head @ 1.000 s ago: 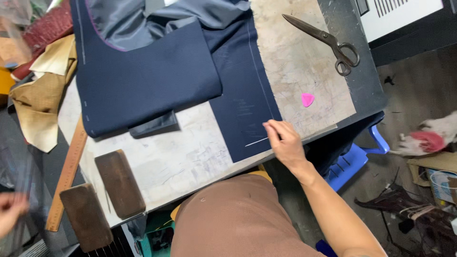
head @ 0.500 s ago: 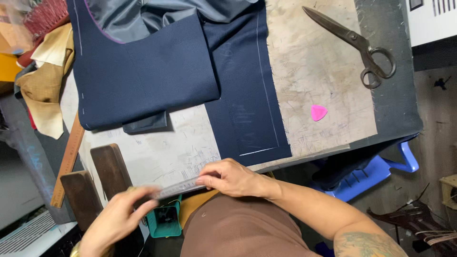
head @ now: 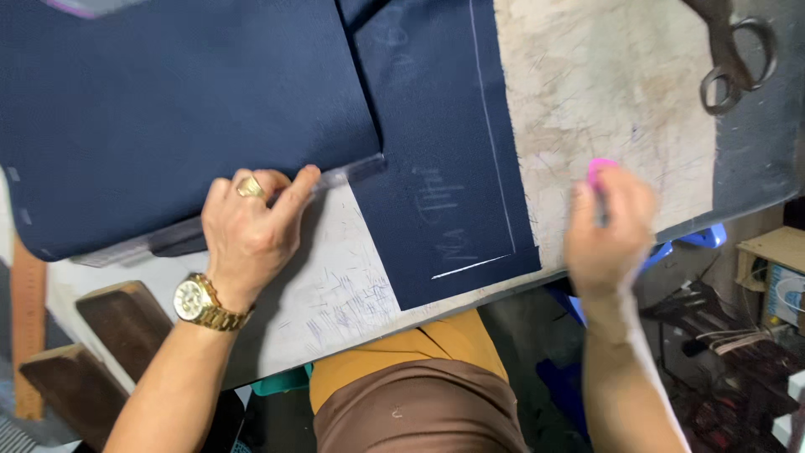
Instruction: The person measures and marks a piece of dark fabric using a ruler and tailor's chalk, then arranges and checks the internal lining of a garment before cutting into a marked section with shears.
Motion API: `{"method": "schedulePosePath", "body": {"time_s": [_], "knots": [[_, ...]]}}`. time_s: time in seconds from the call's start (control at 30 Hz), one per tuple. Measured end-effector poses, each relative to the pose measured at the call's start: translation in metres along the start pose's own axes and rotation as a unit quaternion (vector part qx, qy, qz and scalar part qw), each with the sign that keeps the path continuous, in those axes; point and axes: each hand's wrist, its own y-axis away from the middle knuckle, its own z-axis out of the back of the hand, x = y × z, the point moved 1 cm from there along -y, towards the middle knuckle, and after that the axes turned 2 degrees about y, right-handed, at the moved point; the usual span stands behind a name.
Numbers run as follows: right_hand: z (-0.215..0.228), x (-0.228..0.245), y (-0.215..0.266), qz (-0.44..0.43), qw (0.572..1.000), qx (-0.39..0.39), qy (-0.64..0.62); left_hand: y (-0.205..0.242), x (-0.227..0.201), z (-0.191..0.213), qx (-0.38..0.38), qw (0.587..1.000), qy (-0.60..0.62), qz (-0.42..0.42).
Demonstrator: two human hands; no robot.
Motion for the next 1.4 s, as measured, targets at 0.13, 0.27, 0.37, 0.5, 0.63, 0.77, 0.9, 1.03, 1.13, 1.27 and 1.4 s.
{"method": "schedulePosePath", "body": {"time_s": [0.13, 0.27, 0.37, 0.5, 0.63, 0.77, 0.9, 1.03, 1.13, 1.27, 1.4], "knots": [[0.012, -0.035, 0.002, -0.027, 0.982, 0.083, 0.167, -0.001, 0.009, -0.011, 0.0, 0.999, -0.035, 0.004], [0.011, -0.035, 0.004, -0.037, 0.976, 0.111, 0.183, -0.001, 0.012, -0.013, 0.009, 1.0, -0.018, 0.013], [0.013, -0.051, 0.01, -0.062, 0.978, 0.086, 0.18, 0.001, 0.012, -0.014, 0.021, 0.999, -0.022, 0.026], [0.017, -0.057, 0.01, -0.215, 0.965, 0.1, 0.113, 0.005, 0.007, -0.016, 0.017, 0.999, -0.027, 0.042], [0.012, -0.058, 0.018, -0.237, 0.968, 0.078, 0.007, 0.006, 0.008, -0.017, 0.015, 0.999, -0.021, 0.046], [-0.012, -0.044, 0.024, -0.193, 0.958, -0.107, -0.186, 0.003, 0.008, -0.014, 0.035, 0.998, -0.025, 0.047], [-0.038, -0.046, 0.034, -0.145, 0.964, -0.159, -0.158, 0.002, 0.008, -0.014, 0.039, 0.998, -0.027, 0.047], [-0.042, -0.039, 0.035, -0.172, 0.965, -0.18, -0.078, 0.002, 0.008, -0.014, 0.038, 0.998, -0.025, 0.048], [-0.042, -0.042, 0.038, -0.177, 0.966, -0.175, -0.064, 0.001, 0.008, -0.014, 0.038, 0.998, -0.027, 0.047], [-0.042, -0.044, 0.039, -0.156, 0.969, -0.178, -0.068, 0.001, 0.007, -0.015, 0.029, 0.998, -0.031, 0.045], [-0.044, -0.045, 0.039, -0.167, 0.967, -0.178, -0.066, 0.0, 0.008, -0.014, 0.036, 0.997, -0.032, 0.052]]}}
